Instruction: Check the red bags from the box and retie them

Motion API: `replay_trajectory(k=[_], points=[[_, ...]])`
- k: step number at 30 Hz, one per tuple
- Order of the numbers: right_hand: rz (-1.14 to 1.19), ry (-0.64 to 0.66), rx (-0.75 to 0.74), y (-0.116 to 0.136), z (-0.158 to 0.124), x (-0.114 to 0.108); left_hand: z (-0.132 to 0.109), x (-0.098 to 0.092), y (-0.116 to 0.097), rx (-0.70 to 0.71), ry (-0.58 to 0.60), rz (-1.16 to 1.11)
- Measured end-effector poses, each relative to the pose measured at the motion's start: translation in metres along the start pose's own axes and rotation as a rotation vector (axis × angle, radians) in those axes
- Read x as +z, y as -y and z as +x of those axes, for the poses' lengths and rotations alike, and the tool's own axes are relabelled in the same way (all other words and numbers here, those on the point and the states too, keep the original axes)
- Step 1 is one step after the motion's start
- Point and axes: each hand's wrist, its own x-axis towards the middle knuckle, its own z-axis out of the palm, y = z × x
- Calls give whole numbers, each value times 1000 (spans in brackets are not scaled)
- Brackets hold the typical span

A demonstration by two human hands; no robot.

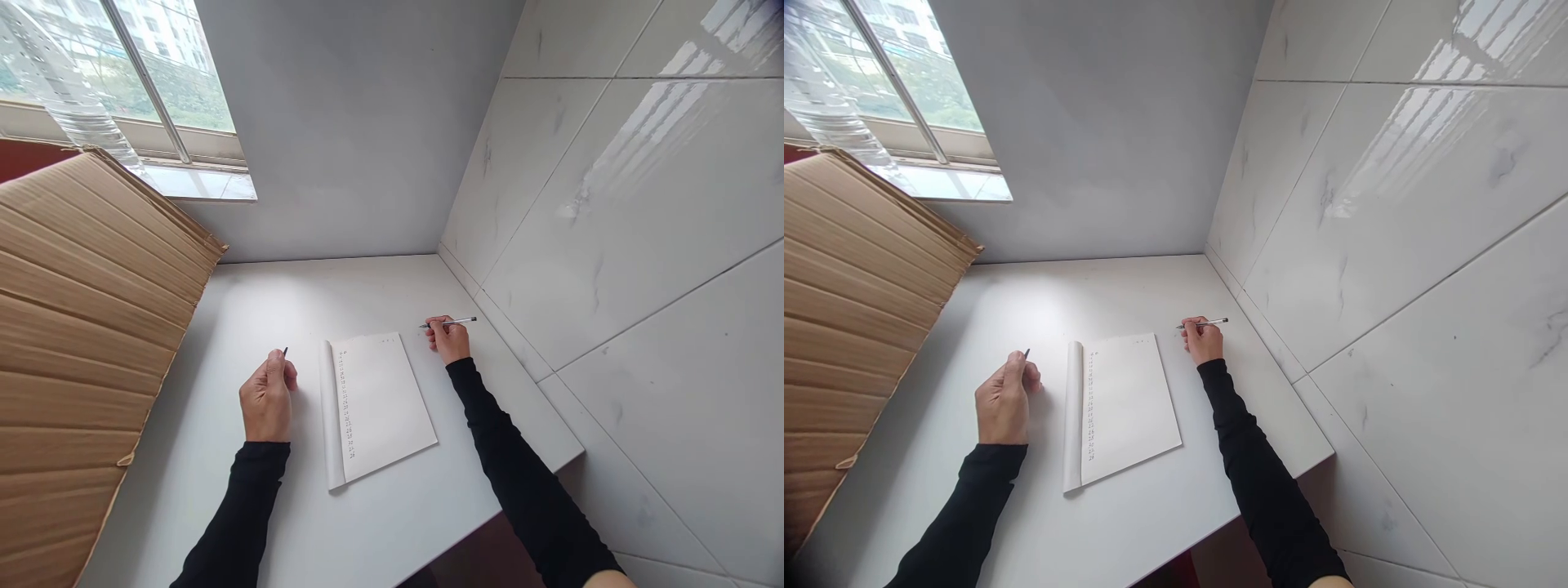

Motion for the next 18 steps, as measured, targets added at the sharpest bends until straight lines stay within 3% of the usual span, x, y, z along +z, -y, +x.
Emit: replay_trajectory(k=[5,11,15,18], points=[[28,-19,-53,0,-7,2,-5,1,-11,7,2,12],[25,22,-101,1,-12,9,-5,0,-7,72,51,19],[57,89,-139,10,-30,19,-10,3,-10,272,261,58],[117,230,-188,19,-54,30,-13,9,-11,333,413,159]])
